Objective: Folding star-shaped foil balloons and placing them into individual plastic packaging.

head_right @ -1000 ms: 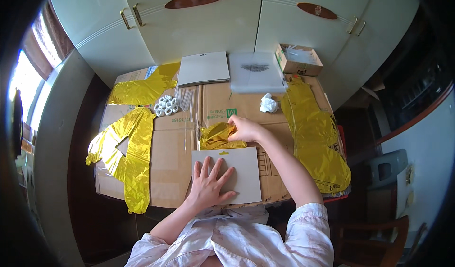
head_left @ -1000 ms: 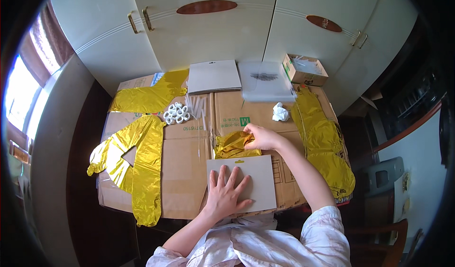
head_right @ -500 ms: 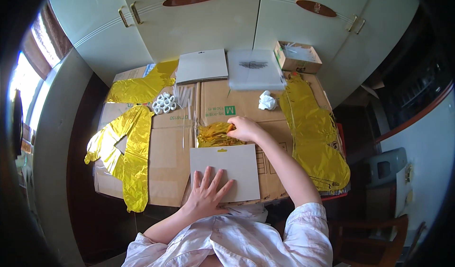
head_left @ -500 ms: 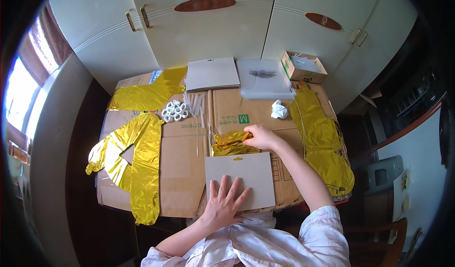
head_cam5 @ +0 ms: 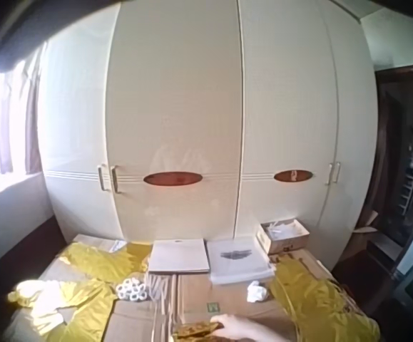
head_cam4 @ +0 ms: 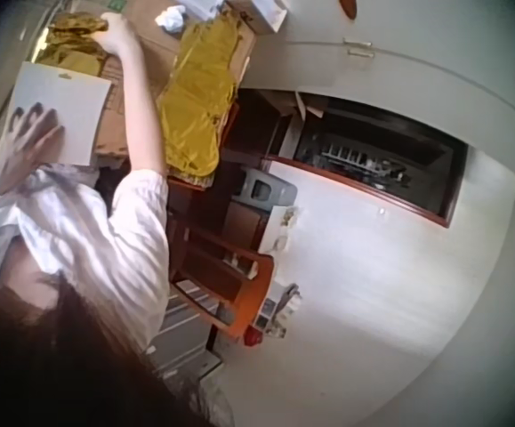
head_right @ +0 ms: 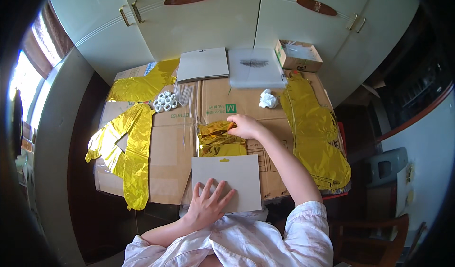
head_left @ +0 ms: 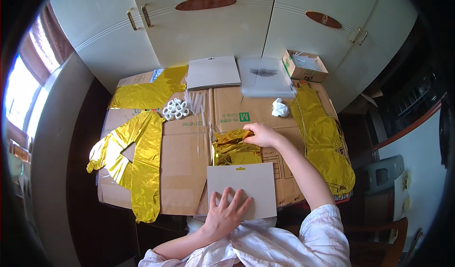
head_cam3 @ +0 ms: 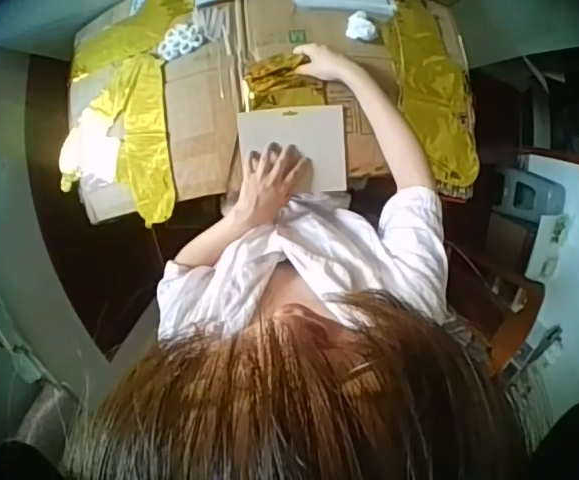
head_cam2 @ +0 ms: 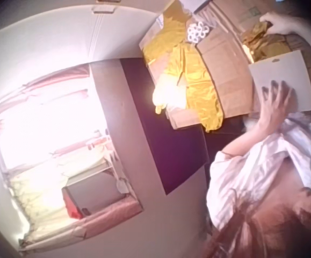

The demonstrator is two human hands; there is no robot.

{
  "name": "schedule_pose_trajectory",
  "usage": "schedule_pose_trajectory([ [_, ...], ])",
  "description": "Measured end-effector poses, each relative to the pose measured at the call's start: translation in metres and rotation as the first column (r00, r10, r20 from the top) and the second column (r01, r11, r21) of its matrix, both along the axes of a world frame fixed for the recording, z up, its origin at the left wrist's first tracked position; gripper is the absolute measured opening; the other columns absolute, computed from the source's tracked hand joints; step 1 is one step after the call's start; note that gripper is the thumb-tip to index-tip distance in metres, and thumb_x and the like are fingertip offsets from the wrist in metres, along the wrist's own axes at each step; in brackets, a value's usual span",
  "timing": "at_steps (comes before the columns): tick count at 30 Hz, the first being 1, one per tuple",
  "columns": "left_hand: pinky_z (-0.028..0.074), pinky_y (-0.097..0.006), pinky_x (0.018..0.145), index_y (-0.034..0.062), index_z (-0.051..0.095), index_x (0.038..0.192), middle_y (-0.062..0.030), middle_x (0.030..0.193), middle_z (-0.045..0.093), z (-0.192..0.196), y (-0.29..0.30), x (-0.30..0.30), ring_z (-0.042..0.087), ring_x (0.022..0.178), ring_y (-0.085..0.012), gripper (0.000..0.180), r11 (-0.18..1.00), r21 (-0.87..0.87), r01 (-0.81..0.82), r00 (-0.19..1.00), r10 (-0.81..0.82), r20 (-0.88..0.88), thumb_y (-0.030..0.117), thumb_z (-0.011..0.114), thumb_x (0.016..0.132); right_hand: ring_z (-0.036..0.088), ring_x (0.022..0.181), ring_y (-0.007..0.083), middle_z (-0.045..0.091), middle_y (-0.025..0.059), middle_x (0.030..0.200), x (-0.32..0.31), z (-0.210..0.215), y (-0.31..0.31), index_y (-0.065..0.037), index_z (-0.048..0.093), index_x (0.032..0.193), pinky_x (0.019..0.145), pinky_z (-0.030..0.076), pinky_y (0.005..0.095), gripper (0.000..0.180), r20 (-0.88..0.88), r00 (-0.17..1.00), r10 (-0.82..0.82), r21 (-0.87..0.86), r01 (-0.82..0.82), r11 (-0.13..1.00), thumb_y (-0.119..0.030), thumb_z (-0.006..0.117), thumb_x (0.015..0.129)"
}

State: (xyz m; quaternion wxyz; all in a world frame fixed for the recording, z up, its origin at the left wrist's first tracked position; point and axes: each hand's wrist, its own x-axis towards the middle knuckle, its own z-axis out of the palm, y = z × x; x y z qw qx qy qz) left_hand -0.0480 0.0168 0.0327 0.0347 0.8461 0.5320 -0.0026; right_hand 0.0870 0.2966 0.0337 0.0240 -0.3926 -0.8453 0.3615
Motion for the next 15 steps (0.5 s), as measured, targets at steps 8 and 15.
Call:
schedule_pose_trajectory([
  [8,0.035,-0.057,0.094,0.0212,0.047,0.134,-0.0180,0.145,0.035,0.003,0.023,-0.006,0.034,0.131,-0.0377,0.075,0.999,-0.039,-0.006,0.998,0.008,0.065,0.049,0.074,0.070,0.064,0.097,0.0321,0.067,0.0148,0.105,0.008,-0.006,0.000,-0.008,0.061,0.111,0.084,0.049,0.0388,0.040,-0.075,0.997,0.028,0.008,-0.028,1.000,-0.026,0.069,0.076],
  [15,0.037,-0.052,0.090,0.0224,0.050,0.131,-0.0228,0.143,0.036,0.004,0.033,-0.010,0.037,0.128,-0.0356,0.074,0.999,-0.019,-0.027,0.990,0.029,0.138,0.054,0.073,0.069,0.065,0.097,0.0327,0.067,0.0154,0.106,0.009,0.013,-0.023,-0.008,0.056,0.112,0.084,0.050,0.0409,0.041,-0.138,0.990,0.021,-0.039,-0.026,0.999,-0.021,0.070,0.076],
])
